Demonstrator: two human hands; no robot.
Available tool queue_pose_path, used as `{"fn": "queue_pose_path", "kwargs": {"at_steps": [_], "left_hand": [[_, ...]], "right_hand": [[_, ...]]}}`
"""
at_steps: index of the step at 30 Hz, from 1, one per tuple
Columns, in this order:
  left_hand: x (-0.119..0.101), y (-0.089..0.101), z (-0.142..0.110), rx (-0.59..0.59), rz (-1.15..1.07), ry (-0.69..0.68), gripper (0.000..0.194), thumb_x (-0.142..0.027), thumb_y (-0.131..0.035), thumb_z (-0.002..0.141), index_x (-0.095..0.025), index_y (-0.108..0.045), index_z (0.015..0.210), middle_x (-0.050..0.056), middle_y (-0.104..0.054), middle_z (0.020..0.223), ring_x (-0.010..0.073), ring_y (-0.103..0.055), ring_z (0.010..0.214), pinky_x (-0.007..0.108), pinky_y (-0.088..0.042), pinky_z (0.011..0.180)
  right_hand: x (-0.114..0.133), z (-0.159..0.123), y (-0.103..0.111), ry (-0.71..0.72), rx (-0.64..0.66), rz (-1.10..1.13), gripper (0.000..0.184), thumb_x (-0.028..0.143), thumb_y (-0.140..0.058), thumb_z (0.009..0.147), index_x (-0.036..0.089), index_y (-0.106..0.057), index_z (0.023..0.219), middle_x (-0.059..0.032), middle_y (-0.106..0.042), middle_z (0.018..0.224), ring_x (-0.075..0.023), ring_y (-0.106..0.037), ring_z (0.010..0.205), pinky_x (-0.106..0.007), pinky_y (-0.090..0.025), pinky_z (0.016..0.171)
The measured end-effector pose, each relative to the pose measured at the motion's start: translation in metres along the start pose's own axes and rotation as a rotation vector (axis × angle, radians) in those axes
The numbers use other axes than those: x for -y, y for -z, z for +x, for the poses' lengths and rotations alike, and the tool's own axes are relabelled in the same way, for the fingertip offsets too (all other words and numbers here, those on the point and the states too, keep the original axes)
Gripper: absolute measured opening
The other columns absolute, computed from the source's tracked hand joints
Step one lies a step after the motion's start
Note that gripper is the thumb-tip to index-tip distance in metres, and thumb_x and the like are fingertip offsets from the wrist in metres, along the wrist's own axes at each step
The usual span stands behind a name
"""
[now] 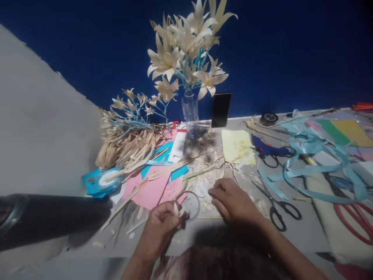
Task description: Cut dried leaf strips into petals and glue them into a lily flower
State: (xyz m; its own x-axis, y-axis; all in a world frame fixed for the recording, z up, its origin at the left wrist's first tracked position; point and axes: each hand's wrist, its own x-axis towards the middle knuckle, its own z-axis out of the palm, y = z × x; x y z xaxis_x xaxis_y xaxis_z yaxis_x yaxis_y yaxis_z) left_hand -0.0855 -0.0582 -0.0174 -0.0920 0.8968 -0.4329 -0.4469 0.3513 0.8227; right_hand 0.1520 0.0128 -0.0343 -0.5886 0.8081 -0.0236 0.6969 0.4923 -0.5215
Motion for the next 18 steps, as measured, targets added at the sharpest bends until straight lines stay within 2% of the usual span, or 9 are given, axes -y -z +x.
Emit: {"fn": "queue_pose_path", "kwargs": {"at_steps": [3, 6, 8, 10, 12, 14, 18], "left_hand": [[0.001, -0.002, 0.000, -0.023, 0.011, 0.007, 0.035, -0.036, -0.092, 0.056, -0.016, -0.064, 0.060, -0.001, -0.059, 0.056, 0.0157, -0.059, 0.057, 0.039, -0.053, 0.079], [0.002, 0.007, 0.004, -0.045, -0.029, 0.016, 0.034, -0.034, -0.091, 0.058, -0.016, -0.063, 0.062, 0.000, -0.062, 0.058, 0.0182, -0.064, 0.065, 0.045, -0.051, 0.094], [0.002, 0.013, 0.007, -0.057, -0.034, 0.032, 0.032, -0.034, -0.090, 0.060, -0.016, -0.064, 0.064, 0.001, -0.064, 0.060, 0.0207, -0.067, 0.071, 0.046, -0.050, 0.096], [0.002, 0.014, 0.010, -0.038, -0.018, 0.051, 0.032, -0.034, -0.090, 0.062, -0.016, -0.064, 0.066, 0.002, -0.065, 0.062, 0.0227, -0.068, 0.074, 0.043, -0.051, 0.089], [0.002, 0.003, 0.011, 0.040, -0.015, 0.046, 0.031, -0.035, -0.090, 0.063, -0.016, -0.065, 0.066, 0.002, -0.064, 0.063, 0.0215, -0.066, 0.072, 0.036, -0.051, 0.077], [0.002, -0.017, 0.011, 0.163, -0.052, 0.014, 0.032, -0.038, -0.088, 0.065, -0.016, -0.064, 0.064, 0.001, -0.060, 0.064, 0.0176, -0.061, 0.067, 0.031, -0.046, 0.068], [-0.002, -0.059, 0.012, 0.390, -0.099, -0.023, 0.032, -0.037, -0.090, 0.064, -0.018, -0.064, 0.061, -0.001, -0.056, 0.064, 0.0140, -0.052, 0.060, 0.028, -0.038, 0.060]], "right_hand": [[0.011, 0.007, -0.010, 0.052, 0.098, -0.033, 0.014, 0.022, -0.060, 0.091, 0.021, -0.070, 0.101, -0.0102, -0.056, 0.114, -0.0265, -0.049, 0.104, -0.038, -0.040, 0.086], [0.012, 0.008, -0.014, 0.097, 0.123, -0.011, 0.014, 0.020, -0.064, 0.089, 0.022, -0.070, 0.102, -0.0084, -0.056, 0.112, -0.0246, -0.049, 0.101, -0.036, -0.039, 0.083], [0.012, 0.008, -0.012, 0.087, 0.078, 0.002, 0.013, 0.019, -0.061, 0.091, 0.022, -0.068, 0.102, -0.0072, -0.057, 0.107, -0.0229, -0.049, 0.099, -0.034, -0.038, 0.082], [0.014, 0.011, -0.008, 0.050, 0.032, -0.019, 0.011, 0.021, -0.058, 0.094, 0.020, -0.067, 0.100, -0.0070, -0.058, 0.104, -0.0224, -0.049, 0.097, -0.034, -0.037, 0.081], [0.019, 0.017, -0.005, -0.005, 0.030, -0.084, 0.010, 0.024, -0.059, 0.095, 0.019, -0.065, 0.100, -0.0086, -0.060, 0.104, -0.0238, -0.050, 0.096, -0.035, -0.037, 0.079], [0.026, 0.026, -0.004, -0.041, 0.050, -0.156, 0.009, 0.024, -0.061, 0.093, 0.017, -0.065, 0.098, -0.0103, -0.063, 0.103, -0.0254, -0.052, 0.095, -0.035, -0.036, 0.077], [0.033, 0.036, 0.002, 0.046, 0.077, -0.123, 0.008, 0.025, -0.066, 0.089, 0.018, -0.064, 0.085, -0.0066, -0.068, 0.093, -0.0227, -0.056, 0.088, -0.034, -0.035, 0.075]]}}
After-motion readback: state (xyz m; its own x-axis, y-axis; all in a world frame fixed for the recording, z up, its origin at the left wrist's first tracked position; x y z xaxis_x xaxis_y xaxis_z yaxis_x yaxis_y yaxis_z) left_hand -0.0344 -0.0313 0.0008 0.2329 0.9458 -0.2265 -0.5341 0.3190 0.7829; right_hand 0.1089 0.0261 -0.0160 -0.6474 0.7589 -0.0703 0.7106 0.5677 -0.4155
